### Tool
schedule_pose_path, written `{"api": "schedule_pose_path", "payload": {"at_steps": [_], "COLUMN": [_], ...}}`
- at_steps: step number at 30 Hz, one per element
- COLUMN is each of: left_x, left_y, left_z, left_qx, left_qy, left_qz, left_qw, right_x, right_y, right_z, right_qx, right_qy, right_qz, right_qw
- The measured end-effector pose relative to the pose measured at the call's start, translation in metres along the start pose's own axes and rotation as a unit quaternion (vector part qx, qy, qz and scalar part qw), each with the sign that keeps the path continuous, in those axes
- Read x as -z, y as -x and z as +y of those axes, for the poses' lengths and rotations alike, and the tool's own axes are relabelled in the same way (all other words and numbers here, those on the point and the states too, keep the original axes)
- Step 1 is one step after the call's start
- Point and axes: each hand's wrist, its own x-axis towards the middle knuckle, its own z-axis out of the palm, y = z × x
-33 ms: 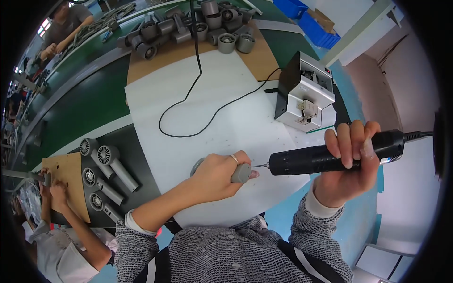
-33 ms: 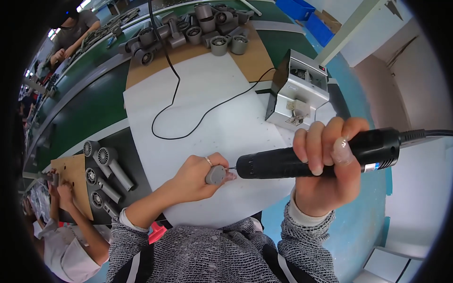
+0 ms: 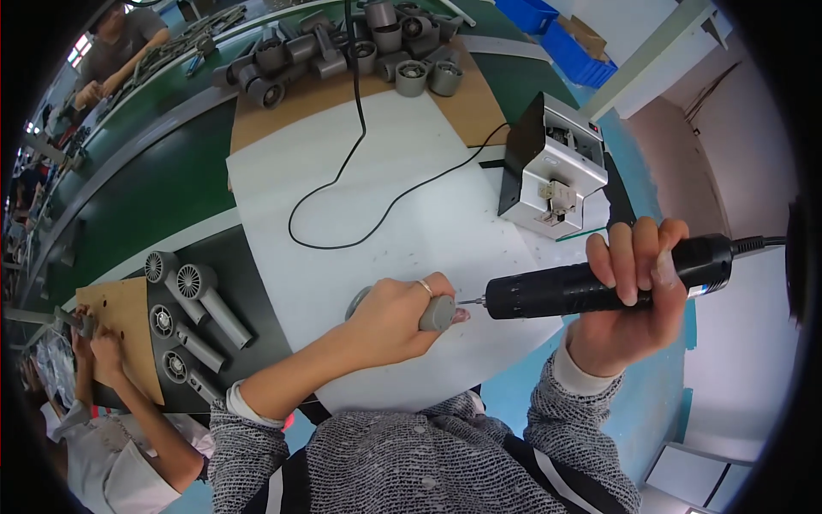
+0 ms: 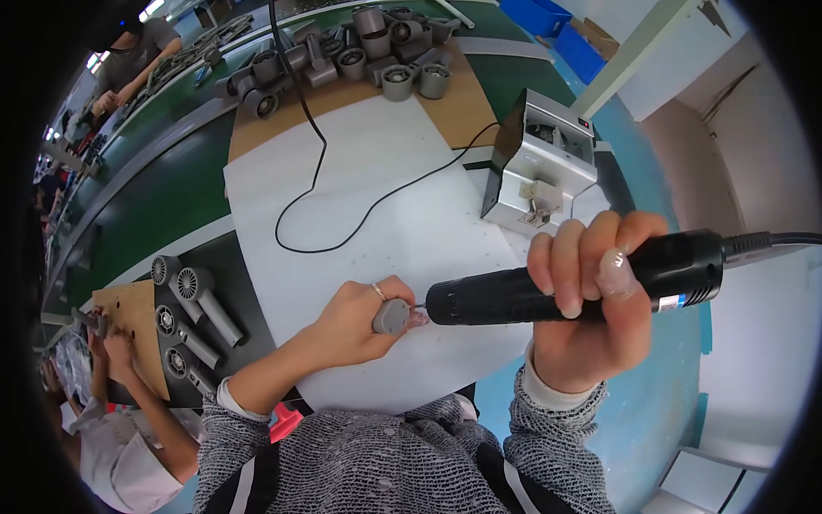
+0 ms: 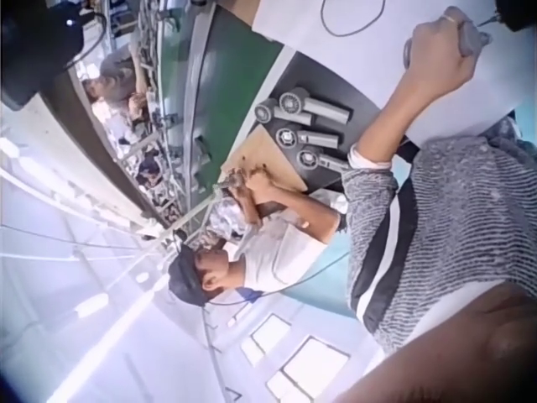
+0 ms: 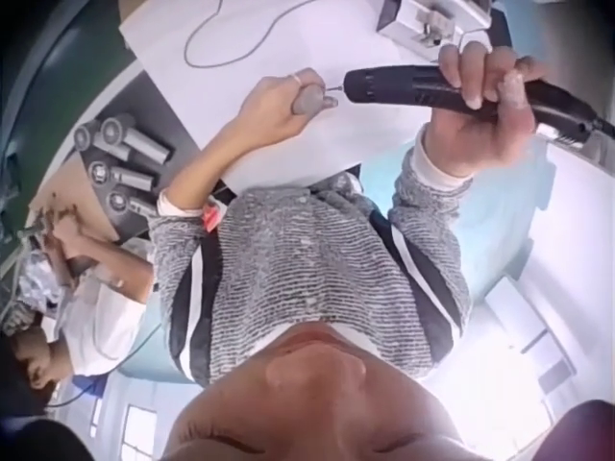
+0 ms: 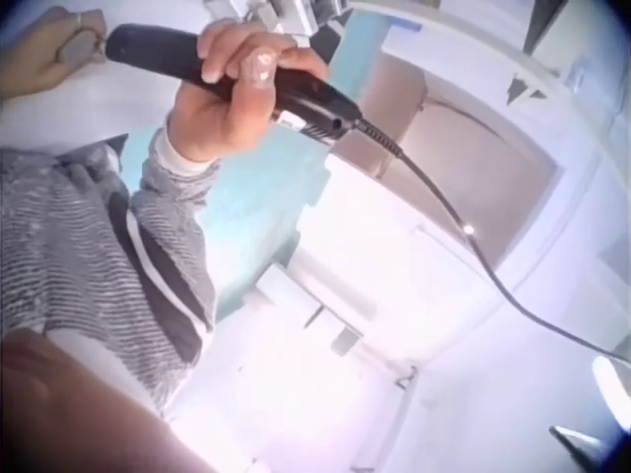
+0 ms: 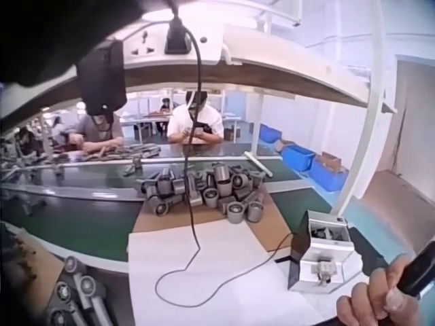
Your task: The person assembles electronic components using an electric screwdriver at a manufacturing station.
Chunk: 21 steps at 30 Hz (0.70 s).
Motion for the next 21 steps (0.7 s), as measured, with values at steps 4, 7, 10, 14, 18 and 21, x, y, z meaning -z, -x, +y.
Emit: {"api": "schedule_pose_path", "payload": {"at_steps": [4, 7, 10, 14, 18, 21], "left_x": [-0.0009, -0.0003, -0.0003, -0.0010, -0.0027, -0.0040], "left_y": [0.0026, 0.0025, 0.0025, 0.0021, 0.0015, 0.0010], "left_z": [-0.0028, -0.0023, -0.0011, -0.0066, -0.0043, -0.0062], "left_qx": [-0.003, -0.002, 0.011, 0.032, 0.015, 0.015], "left_qy": [0.010, 0.006, 0.017, 0.025, 0.021, -0.013], "left_qz": [0.010, -0.007, -0.009, -0.010, -0.016, -0.006], "left_qw": [1.000, 1.000, 1.000, 0.999, 1.000, 1.000], "right_x": [-0.0073, -0.0099, -0.0100, -0.0041, -0.0036, -0.0057], "right_y": [0.0037, 0.0063, 0.0064, 0.0066, 0.0057, 0.0047], "right_z": [0.0070, 0.0042, 0.0044, 0.0068, 0.0086, 0.0059], "right_qx": [-0.007, -0.005, 0.006, 0.005, 0.000, 0.015], "right_qy": [0.017, 0.022, 0.013, 0.027, 0.028, 0.030], "right_qz": [-0.007, -0.016, -0.017, -0.007, 0.015, -0.015], "right_qw": [1.000, 1.000, 1.000, 1.000, 0.999, 0.999]}}
